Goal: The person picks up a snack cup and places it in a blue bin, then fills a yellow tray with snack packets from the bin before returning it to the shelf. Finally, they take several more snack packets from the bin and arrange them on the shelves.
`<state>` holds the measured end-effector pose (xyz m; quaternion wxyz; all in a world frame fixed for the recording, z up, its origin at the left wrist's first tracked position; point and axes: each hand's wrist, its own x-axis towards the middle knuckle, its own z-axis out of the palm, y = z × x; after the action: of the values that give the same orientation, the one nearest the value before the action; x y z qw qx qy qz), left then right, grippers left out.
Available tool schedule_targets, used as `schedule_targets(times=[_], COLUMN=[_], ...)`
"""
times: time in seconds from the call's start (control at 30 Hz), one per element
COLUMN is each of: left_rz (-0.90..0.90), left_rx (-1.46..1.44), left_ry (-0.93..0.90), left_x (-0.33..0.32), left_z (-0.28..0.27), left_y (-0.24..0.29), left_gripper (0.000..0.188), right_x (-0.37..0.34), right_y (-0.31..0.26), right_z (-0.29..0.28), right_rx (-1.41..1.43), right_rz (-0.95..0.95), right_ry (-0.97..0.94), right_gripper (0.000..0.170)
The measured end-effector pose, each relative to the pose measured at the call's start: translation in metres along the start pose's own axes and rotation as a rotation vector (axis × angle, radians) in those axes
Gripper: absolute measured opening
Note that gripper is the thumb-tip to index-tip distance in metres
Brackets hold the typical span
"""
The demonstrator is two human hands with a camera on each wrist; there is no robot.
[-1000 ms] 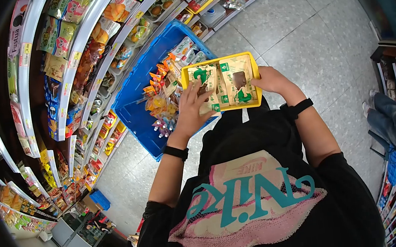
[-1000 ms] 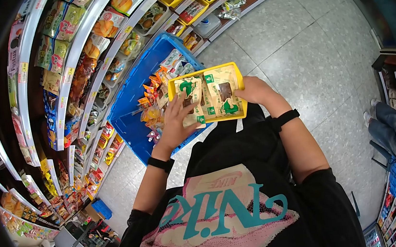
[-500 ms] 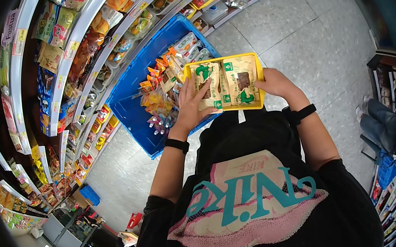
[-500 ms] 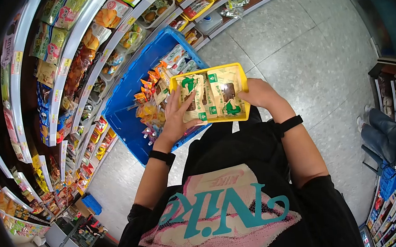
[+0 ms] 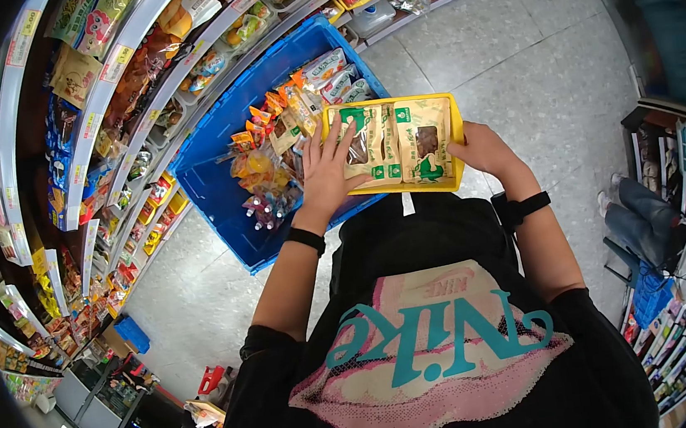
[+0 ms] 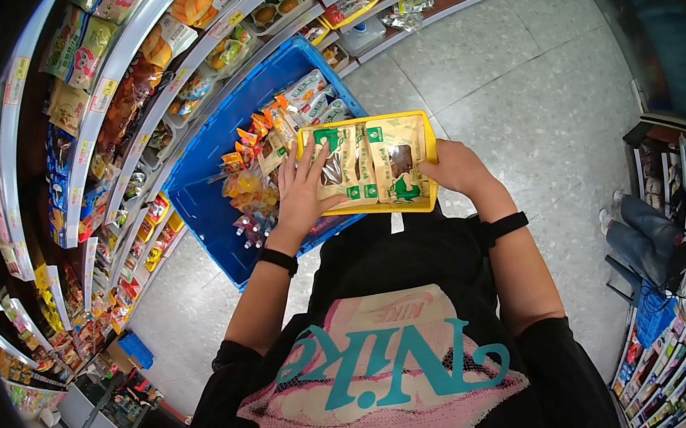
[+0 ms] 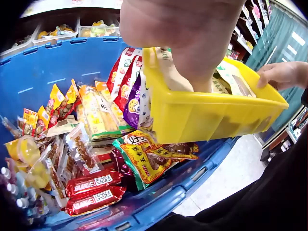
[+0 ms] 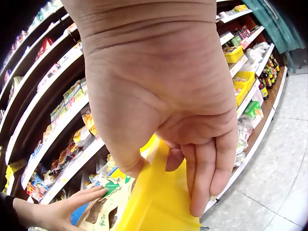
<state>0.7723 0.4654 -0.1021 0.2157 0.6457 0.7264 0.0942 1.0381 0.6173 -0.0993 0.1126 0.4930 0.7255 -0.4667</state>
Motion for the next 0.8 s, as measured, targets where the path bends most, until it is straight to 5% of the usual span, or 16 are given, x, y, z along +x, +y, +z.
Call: schedule_targets(times=[0.2,0.27,0.4,0.57,0.8], left_rz=[0.015,-0.135,-0.369,-0.499,-0.455], left_rx=[-0.22,-0.547,-0.529,-0.081,0.172], left_ry=[0.087,0.341,0.331,-0.227,-0.535], left_x=[0.001,-0.002,-0.015,-0.021,-0.004], left_z=[-0.005,0.009,0.037,0.079,0.089], left_y=[-0.015,-0.047,-0.119,-0.172,-0.186], left_gripper=[0.081,0.051,0.036,0.038,0.065], right_x=[-0.001,-0.007,-0.007,-0.012,-0.013], right_y=[-0.003,-0.011,-0.017,-0.027,-0.022], right_z=[0.001,0.0,0.001,0.001,0.006], right_rx=[-0.051,0.013,0.029,0.002,0.0], right_rz=[0.04,0.059,0.131,0.221,0.262], right_ry=[0.02,0.041,0.04,0.05,0.08], right_gripper=[0.044,0.039,0.039,0.04,0.039])
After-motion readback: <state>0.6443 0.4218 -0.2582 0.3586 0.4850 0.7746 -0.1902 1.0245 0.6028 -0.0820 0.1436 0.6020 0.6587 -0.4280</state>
